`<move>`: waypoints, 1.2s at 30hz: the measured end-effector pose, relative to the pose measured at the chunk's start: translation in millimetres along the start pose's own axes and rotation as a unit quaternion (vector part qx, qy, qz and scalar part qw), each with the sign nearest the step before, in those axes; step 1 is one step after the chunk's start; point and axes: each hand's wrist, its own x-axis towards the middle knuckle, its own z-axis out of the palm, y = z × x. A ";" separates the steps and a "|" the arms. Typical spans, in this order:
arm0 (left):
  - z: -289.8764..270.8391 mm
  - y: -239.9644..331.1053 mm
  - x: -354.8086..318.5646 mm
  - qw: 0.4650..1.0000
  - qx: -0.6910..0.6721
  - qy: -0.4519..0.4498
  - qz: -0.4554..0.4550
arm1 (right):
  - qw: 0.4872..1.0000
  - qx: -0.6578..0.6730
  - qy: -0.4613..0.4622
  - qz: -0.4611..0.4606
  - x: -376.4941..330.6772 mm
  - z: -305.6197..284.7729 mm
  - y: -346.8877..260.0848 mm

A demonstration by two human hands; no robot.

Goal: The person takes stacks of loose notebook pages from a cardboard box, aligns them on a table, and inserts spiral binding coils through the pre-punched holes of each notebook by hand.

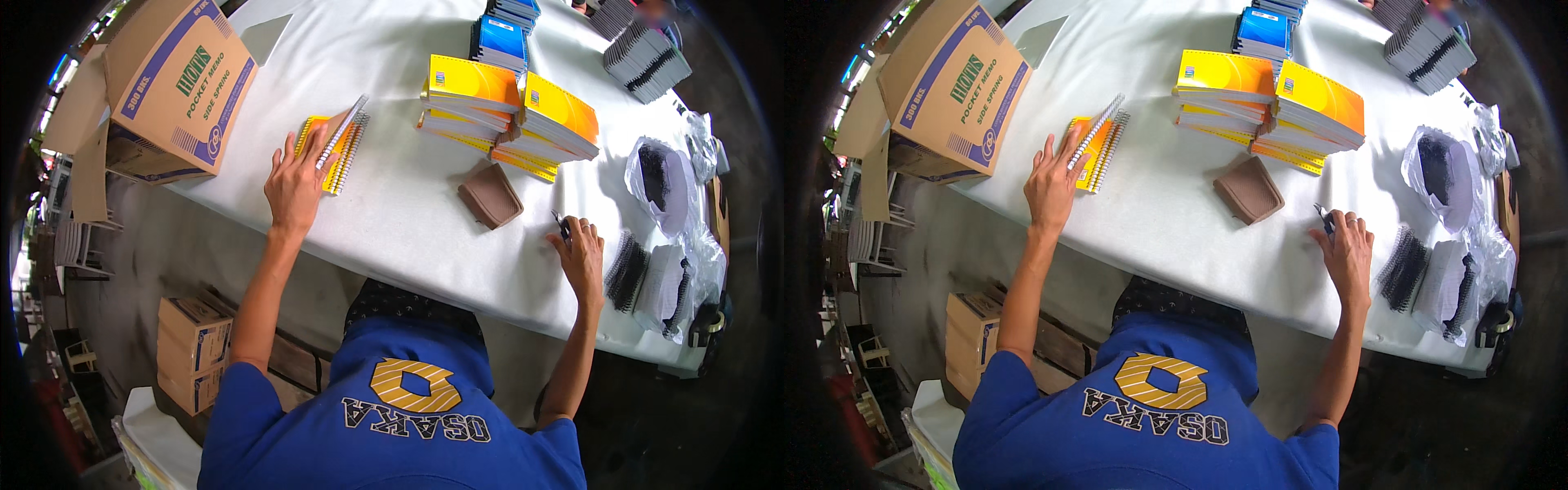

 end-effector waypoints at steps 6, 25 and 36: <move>3.2 -39.4 1.8 0.963 -0.265 -0.034 -0.014 | 0.994 0.042 0.103 0.000 10.9 11.4 -24.9; 48.9 -106.8 27.3 0.786 -0.513 -0.260 -0.227 | 0.890 0.238 0.168 -0.350 95.9 99.2 -282.4; 49.2 -26.3 70.2 0.982 -0.142 -0.101 -0.076 | 0.903 0.376 0.071 -0.195 93.9 83.9 -253.0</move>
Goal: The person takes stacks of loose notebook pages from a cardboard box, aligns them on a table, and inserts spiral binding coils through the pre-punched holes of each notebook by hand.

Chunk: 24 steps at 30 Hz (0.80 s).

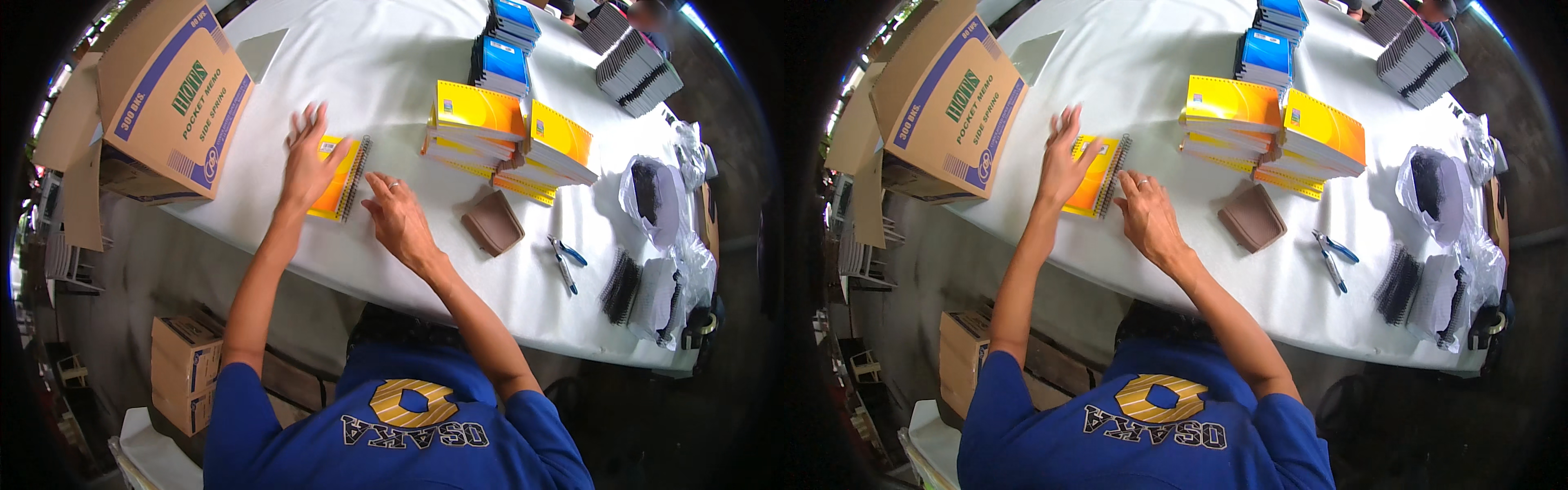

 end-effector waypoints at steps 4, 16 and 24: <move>26.0 103.2 57.7 0.854 -0.477 -0.105 -0.179 | 0.995 -0.094 -0.026 -0.028 -12.8 -23.4 -6.4; 31.7 84.9 85.3 0.824 -0.541 -0.142 -0.088 | 0.988 -0.001 0.150 0.046 -37.7 -134.7 16.9; 3.1 96.7 -53.8 0.720 -0.602 -0.341 -0.049 | 0.925 0.257 0.074 0.269 -72.2 -169.7 5.5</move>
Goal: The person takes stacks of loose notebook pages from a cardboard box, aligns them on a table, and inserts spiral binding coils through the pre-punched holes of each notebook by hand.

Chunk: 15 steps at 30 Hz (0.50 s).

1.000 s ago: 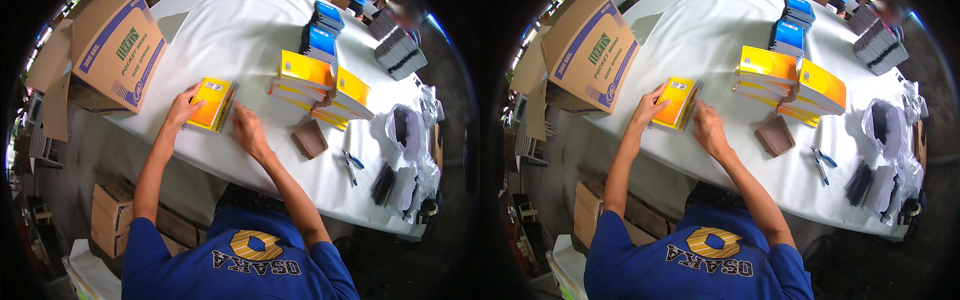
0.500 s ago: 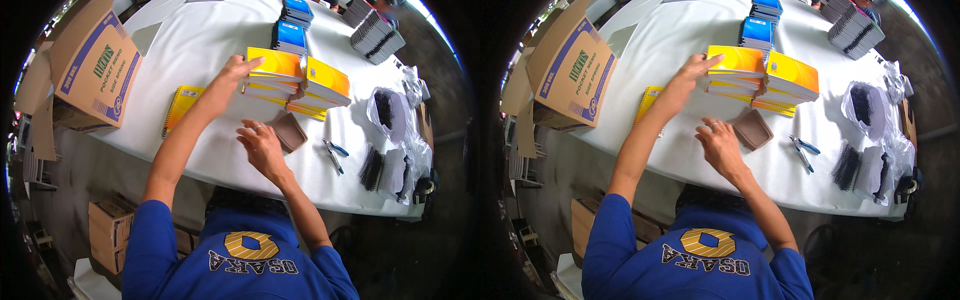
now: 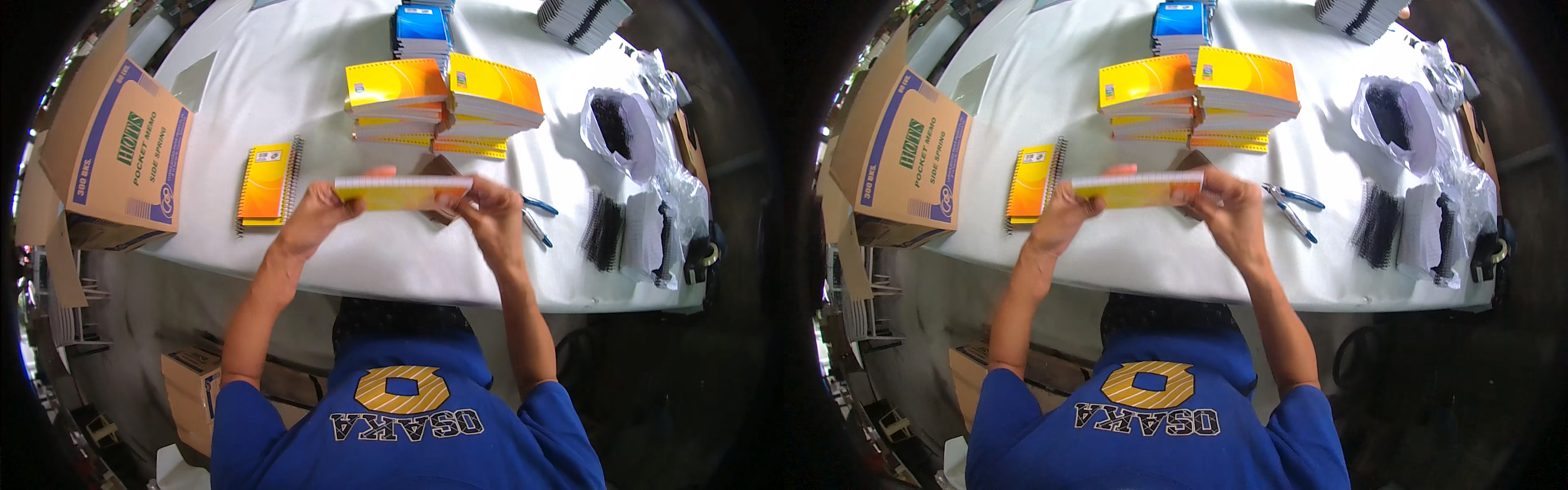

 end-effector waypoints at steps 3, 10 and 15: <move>9.0 -28.0 -14.3 0.973 0.225 0.000 0.054 | 0.997 -0.039 0.054 -0.038 -31.5 12.3 49.3; 98.3 5.3 5.6 0.706 0.683 0.035 0.182 | 0.997 -0.037 0.068 -0.022 -37.1 13.2 71.8; 89.1 -13.9 18.5 0.705 0.688 0.013 0.173 | 0.916 -0.288 0.182 -0.210 -27.7 -69.9 66.1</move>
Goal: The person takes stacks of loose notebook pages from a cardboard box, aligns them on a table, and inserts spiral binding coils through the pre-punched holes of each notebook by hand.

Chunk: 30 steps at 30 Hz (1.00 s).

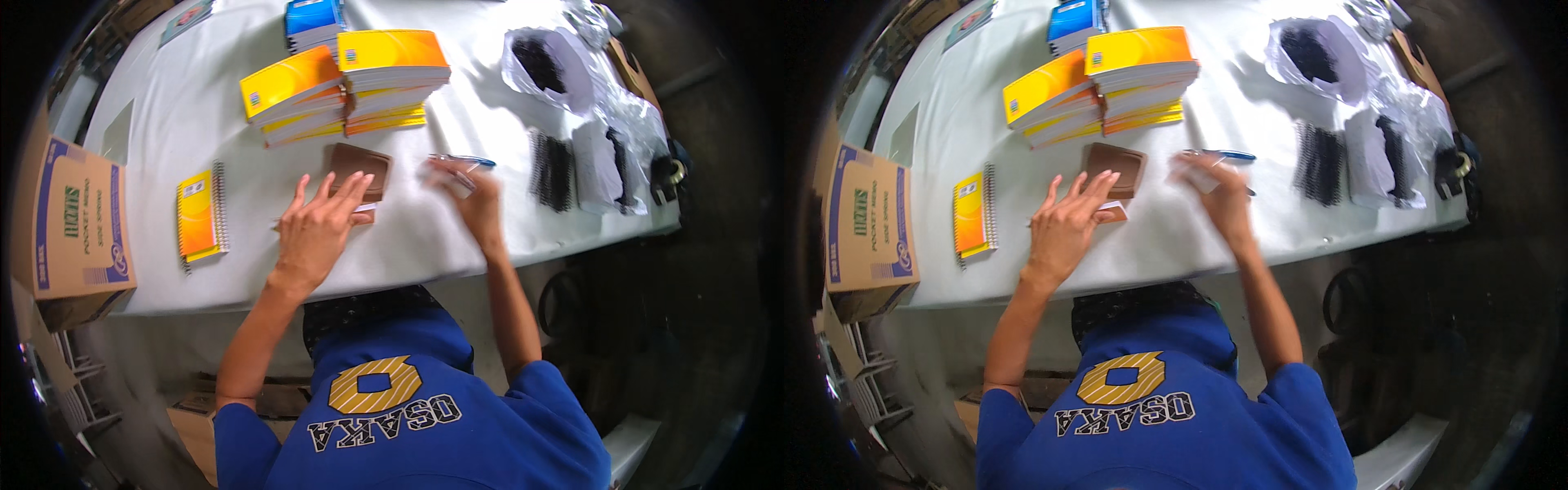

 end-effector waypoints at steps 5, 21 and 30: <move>-6.1 10.0 4.8 0.991 -0.074 -0.114 -0.014 | 0.870 -0.443 0.130 0.175 47.2 -100.2 106.6; 2.8 -4.3 12.5 0.996 -0.058 -0.060 -0.020 | 0.979 0.110 -0.170 0.039 25.1 -11.3 -40.2; -4.2 -6.9 21.7 0.989 -0.083 -0.114 -0.041 | 0.965 0.163 -0.201 0.046 28.7 5.3 -30.1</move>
